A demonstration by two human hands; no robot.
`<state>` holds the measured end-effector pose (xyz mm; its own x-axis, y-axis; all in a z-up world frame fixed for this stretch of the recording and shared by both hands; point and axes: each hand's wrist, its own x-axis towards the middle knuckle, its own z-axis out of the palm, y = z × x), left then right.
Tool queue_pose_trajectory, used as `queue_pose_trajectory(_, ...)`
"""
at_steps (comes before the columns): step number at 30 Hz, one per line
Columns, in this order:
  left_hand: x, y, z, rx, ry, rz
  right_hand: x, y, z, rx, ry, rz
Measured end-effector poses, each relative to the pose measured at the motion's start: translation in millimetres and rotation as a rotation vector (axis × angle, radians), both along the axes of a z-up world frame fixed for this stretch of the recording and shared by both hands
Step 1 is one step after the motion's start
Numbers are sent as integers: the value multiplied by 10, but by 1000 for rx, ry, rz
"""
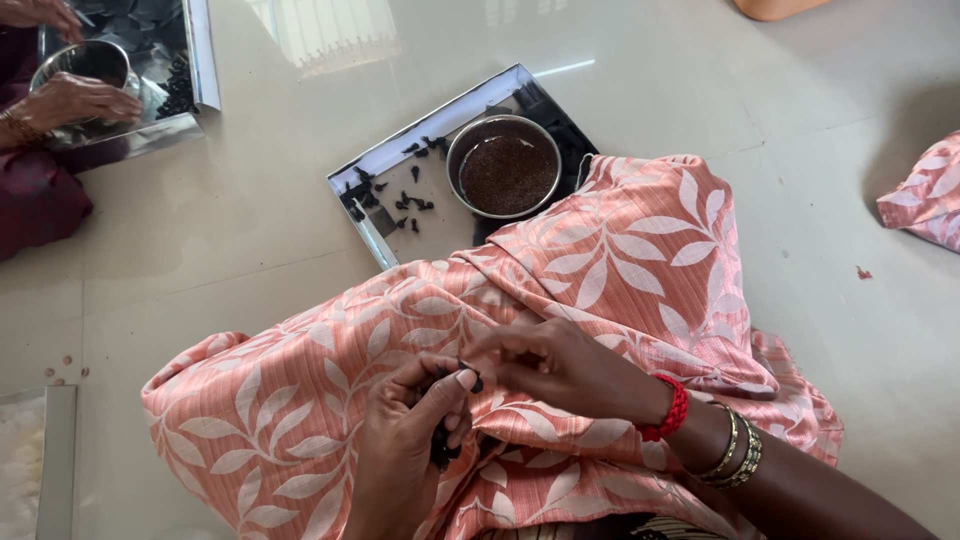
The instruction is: The person cleans and sorts seeds or dried plant parts by hand into a tray and pot.
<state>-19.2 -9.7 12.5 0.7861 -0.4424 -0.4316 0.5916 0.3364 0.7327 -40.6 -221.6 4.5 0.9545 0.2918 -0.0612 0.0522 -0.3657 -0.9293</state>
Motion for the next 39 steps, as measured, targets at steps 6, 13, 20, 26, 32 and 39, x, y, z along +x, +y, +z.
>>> queue_pose_trajectory(6, 17, 97, -11, 57, -33, 10, -43, -99, -173, -44, -183, -42)
queue_pose_trajectory(13, 21, 112, 78, 40, 22, 13, 22, 165, 257, 115, 19, 45)
queue_pose_trajectory(20, 46, 233, 1, 74, -61, 9, 43, 50, -99, 5, -224, 104)
queue_pose_trajectory(26, 86, 129, -2, 317, -205, 41, 43, 0, -79, 95, -5, 55)
queue_pose_trajectory(32, 128, 29, 59, 344, -247, 38, -18, 36, -14, 236, 38, 67)
queue_pose_trajectory(39, 108, 9, -96, -19, -20, -9, 111, 213, -60, -11, -183, 145)
